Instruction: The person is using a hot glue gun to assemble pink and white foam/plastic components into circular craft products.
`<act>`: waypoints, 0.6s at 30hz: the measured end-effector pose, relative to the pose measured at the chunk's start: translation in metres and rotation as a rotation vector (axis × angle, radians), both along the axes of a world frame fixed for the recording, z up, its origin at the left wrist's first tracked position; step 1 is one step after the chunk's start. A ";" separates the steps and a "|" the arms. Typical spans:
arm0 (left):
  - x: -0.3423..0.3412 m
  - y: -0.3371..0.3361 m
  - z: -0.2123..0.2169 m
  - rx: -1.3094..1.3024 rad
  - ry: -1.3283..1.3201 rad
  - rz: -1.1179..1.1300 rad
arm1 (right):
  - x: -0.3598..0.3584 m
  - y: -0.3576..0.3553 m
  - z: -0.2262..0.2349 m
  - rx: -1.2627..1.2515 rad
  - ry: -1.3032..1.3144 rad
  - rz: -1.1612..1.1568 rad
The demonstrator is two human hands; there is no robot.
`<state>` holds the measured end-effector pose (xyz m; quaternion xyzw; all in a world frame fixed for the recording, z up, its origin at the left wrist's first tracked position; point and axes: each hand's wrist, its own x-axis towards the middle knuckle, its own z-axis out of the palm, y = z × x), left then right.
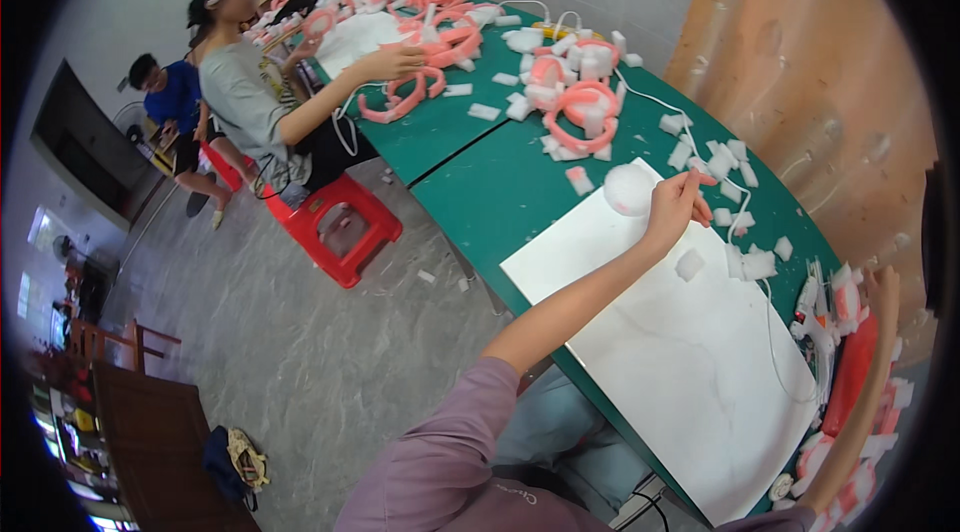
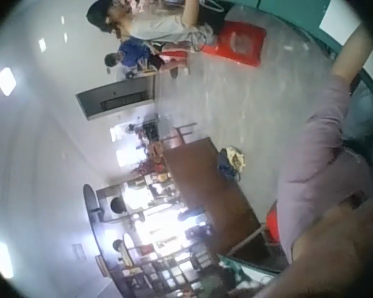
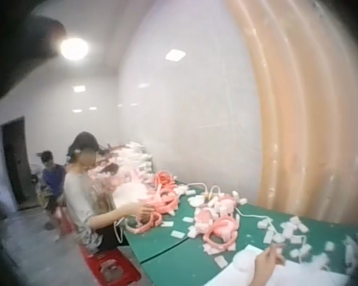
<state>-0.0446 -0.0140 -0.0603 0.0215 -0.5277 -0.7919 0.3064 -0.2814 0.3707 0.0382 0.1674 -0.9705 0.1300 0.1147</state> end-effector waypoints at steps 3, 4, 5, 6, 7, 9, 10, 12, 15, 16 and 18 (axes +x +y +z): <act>0.011 -0.027 -0.004 -0.015 -0.075 0.024 | 0.092 -0.049 0.009 -0.057 -0.335 0.405; 0.018 -0.040 -0.007 -0.097 -0.082 0.044 | 0.126 -0.063 0.005 -0.038 -0.396 0.517; 0.028 -0.055 -0.011 -0.134 -0.164 0.044 | 0.160 -0.074 -0.002 -0.056 -0.419 0.685; 0.039 -0.071 -0.015 -0.182 -0.279 0.064 | 0.191 -0.085 -0.012 -0.183 -0.595 0.720; 0.052 -0.085 -0.021 -0.260 -0.313 0.174 | 0.218 -0.095 -0.022 -0.109 -0.572 0.813; 0.073 -0.118 -0.029 -0.675 -0.260 0.403 | 0.266 -0.109 -0.048 -0.156 -0.609 0.968; 0.082 -0.133 -0.031 -0.704 -0.331 0.424 | 0.284 -0.112 -0.059 -0.136 -0.656 1.007; 0.096 -0.152 -0.036 -0.735 -0.386 0.450 | 0.313 -0.117 -0.081 -0.146 -0.645 1.087; 0.108 -0.167 -0.034 -0.816 -0.386 0.475 | 0.330 -0.125 -0.108 -0.217 -0.472 1.221; 0.109 -0.170 -0.032 -1.003 -0.307 0.594 | 0.333 -0.126 -0.114 -0.248 -0.361 1.261; 0.102 -0.182 -0.022 -1.101 -0.409 0.686 | 0.337 -0.125 -0.123 -0.311 -0.343 1.227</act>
